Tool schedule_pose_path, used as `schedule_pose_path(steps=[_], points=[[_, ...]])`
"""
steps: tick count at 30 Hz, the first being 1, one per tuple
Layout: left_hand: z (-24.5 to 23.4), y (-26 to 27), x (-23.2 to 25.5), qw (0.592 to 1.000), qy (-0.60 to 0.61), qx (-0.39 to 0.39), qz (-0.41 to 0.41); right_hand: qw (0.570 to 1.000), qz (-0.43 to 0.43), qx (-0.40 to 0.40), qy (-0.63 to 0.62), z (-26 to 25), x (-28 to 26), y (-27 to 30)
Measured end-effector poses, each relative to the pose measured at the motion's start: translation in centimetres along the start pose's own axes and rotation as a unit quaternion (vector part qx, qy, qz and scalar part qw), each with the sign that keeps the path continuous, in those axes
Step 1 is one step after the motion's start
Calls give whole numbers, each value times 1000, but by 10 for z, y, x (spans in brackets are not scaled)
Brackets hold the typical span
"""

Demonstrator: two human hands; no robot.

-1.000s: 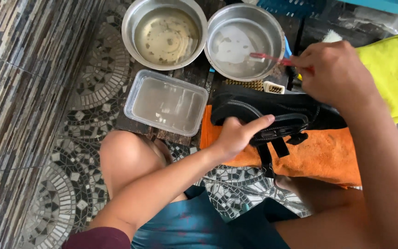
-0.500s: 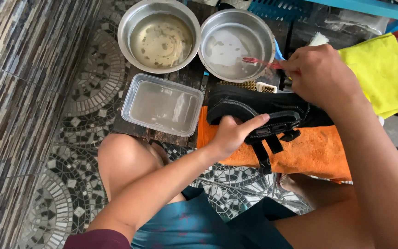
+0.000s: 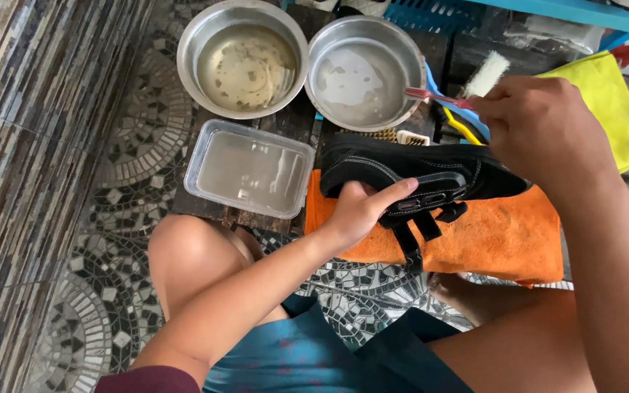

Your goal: Cleaning a black sneaker using a toothbrush and soapy water on a workbench.

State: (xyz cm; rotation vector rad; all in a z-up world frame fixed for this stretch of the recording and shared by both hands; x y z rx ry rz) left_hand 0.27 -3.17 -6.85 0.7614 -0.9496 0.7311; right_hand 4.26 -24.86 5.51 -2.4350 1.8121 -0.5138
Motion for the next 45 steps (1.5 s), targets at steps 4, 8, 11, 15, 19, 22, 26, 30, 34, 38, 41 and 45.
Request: schedule_pose_path(steps=[4,8,11,15,19,22,26,30,34,38,41,45], points=[[-1,-2,-4,1000,-4,5,2,996,31,-10,-84,-5,9,8],[-2,-5,-6,1000,-14,-4,10,989,55,6,-135,-14,16,17],[-4,-5,-10,1000,-24,-1,8,971,121,-6,-205,-18,33,37],[-6,-6,-12,999,-37,0,11,908,272,-7,-317,12,103,101],[-8,-7,-15,1000,-20,13,7,798,437,-8,-415,102,209,234],[-8,-8,-21,999,-19,14,26,806,427,-87,-400,117,224,283],[-10,-11,-19,998,-25,48,38,795,449,-154,-378,74,168,259],[-12,-9,-19,996,-36,41,66,830,439,-222,-262,75,136,244],[-14,-11,-24,995,0,30,95,816,385,-145,-406,55,134,241],[-13,-7,-36,998,-35,13,53,823,311,-74,-470,30,112,216],[-13,1,-39,998,-57,25,6,855,325,5,-405,-8,55,170],[-12,7,-50,995,-69,32,-57,915,244,107,-304,-63,-29,118]])
Point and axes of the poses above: each hand's wrist, its own y-axis away from the middle knuckle, its own z-axis out of the palm, x = y × z, the point moved 8 cm from there along -y, towards the middle knuckle, and after that the axes turned 6 degrees about z, right-handed, at the moved point
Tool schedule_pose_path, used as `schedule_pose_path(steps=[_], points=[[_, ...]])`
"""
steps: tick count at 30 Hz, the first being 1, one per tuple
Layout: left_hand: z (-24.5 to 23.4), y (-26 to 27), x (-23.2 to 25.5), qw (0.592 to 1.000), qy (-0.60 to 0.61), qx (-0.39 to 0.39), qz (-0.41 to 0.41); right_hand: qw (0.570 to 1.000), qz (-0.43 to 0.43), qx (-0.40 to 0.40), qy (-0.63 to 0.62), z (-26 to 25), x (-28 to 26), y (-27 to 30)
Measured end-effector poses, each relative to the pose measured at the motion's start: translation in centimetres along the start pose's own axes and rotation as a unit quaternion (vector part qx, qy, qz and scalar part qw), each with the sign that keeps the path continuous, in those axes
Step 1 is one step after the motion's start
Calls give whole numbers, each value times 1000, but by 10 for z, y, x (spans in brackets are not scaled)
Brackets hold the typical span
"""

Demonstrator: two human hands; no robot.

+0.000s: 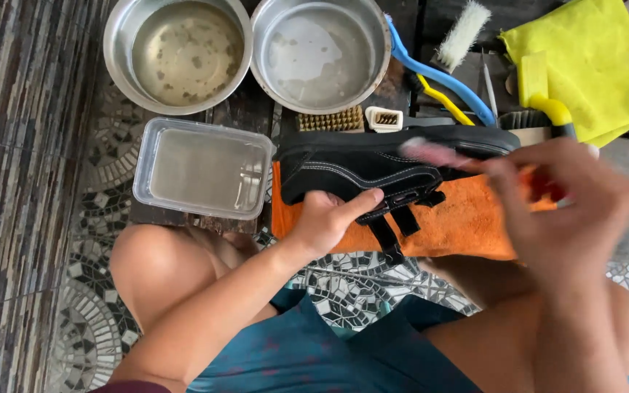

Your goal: Cleaning a black sneaker using a toothbrush and soapy water on a workbench.

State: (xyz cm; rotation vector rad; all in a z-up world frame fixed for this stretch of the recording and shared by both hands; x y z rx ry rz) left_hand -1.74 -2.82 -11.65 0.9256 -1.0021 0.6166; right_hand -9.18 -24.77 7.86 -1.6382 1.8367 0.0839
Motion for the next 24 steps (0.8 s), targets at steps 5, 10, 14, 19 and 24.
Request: schedule_pose_path(steps=[5,10,14,19,24], points=[[4,1,-18,999,21,-25,-26,997,-55,33,46,30,-31,12],[8,2,-18,999,26,-32,-8,991,-78,61,86,33,-35,18],[3,-3,-22,999,44,-14,8,985,-69,76,136,16,2,26],[6,1,-19,999,40,-24,9,984,-65,104,128,8,8,34],[6,-1,-17,997,47,-19,51,984,-92,77,129,11,-14,24]])
Point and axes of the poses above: each hand's wrist, its own y-axis away from the middle knuckle, its own z-axis out of the palm, x = y × z, the point moved 8 cm from there along -y, towards the middle knuckle, and after that the axes turned 6 degrees about z, right-handed, at the moved point
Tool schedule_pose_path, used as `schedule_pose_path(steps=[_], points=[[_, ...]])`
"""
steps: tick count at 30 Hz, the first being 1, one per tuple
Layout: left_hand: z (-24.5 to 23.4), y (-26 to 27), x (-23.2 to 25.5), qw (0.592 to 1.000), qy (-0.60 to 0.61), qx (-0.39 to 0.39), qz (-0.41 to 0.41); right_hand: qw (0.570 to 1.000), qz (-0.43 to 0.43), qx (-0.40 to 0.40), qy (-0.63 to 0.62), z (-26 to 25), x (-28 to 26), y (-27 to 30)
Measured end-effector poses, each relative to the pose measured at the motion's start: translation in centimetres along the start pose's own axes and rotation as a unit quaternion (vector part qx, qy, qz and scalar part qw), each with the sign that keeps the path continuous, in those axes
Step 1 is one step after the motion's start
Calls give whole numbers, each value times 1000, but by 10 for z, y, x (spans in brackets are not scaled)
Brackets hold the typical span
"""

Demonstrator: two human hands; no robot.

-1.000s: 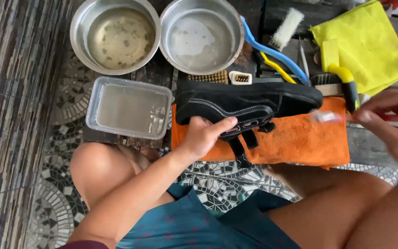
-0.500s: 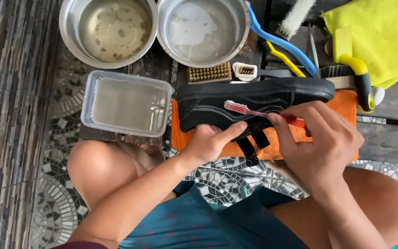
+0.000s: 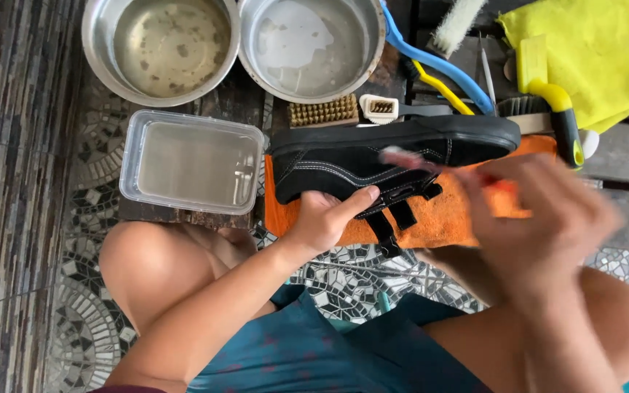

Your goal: Cleaning a black sneaker using a toothbrush and soapy water on a workbench.

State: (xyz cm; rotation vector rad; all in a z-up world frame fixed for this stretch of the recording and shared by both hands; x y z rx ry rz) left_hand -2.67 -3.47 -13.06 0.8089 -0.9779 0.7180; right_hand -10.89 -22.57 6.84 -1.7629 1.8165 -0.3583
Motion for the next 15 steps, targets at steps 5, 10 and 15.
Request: schedule_pose_path(steps=[5,10,15], points=[[-3,-2,-13,1000,-15,21,10,999,36,-11,0,-12,29,10],[-4,-2,-7,998,-19,34,43,999,-27,13,12,-7,9,1],[-2,-3,-10,999,-30,18,29,999,32,-20,-11,-2,33,7]])
Point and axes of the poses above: each hand's wrist, its own y-axis away from the middle knuckle, its own z-axis out of the palm, x = y × z, the point moved 8 cm from there along -y, towards the middle knuckle, and after that the axes turned 6 degrees about z, right-handed, at the moved point
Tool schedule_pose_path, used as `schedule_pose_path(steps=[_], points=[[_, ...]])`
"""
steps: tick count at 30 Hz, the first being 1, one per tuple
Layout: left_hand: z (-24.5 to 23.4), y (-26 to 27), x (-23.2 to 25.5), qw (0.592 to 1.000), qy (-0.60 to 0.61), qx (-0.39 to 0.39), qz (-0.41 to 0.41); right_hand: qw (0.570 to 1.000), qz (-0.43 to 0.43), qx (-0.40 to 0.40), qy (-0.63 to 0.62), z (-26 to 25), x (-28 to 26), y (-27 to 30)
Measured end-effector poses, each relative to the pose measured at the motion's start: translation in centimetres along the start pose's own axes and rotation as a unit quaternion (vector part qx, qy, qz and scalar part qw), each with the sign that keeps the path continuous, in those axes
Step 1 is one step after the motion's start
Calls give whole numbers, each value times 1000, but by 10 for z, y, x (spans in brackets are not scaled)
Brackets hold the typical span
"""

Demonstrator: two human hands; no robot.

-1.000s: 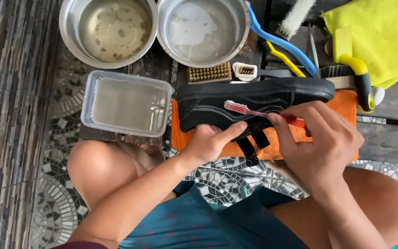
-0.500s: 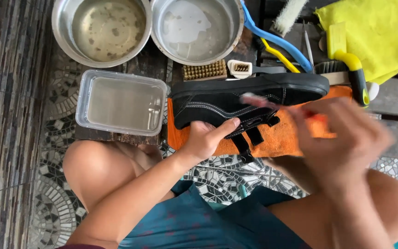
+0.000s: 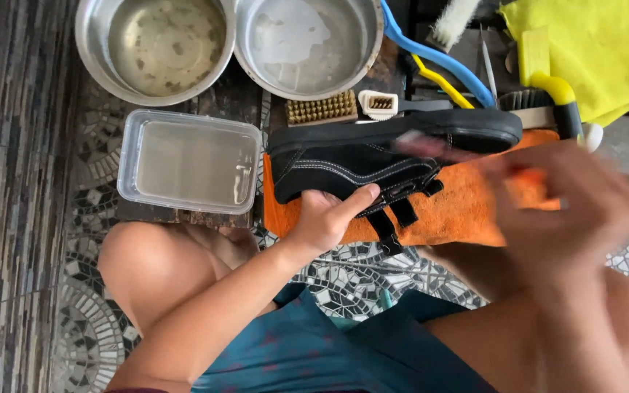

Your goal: Cleaning a black sneaker using a toothbrush and soapy water on a workbench.

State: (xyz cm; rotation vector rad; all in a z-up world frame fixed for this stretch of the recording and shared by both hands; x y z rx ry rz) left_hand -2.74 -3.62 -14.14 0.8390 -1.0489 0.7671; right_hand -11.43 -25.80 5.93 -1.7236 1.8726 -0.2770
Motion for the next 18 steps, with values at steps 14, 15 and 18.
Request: schedule_pose_path(steps=[14,15,18], points=[[0,1,6,1000,-3,10,-7,999,-29,22,10,-5,-11,-3],[0,-1,9,1000,-1,11,-2,1000,19,-11,-16,-7,10,-4],[1,-1,5,1000,9,7,-7,999,12,9,-41,-11,26,0]])
Point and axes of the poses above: each hand's wrist, its own y-axis away from the middle knuckle, its own z-axis out of the palm, x = y × z, the point moved 8 cm from there along -y, towards the middle knuckle, and after that the axes turned 6 degrees about z, right-handed, at the moved point
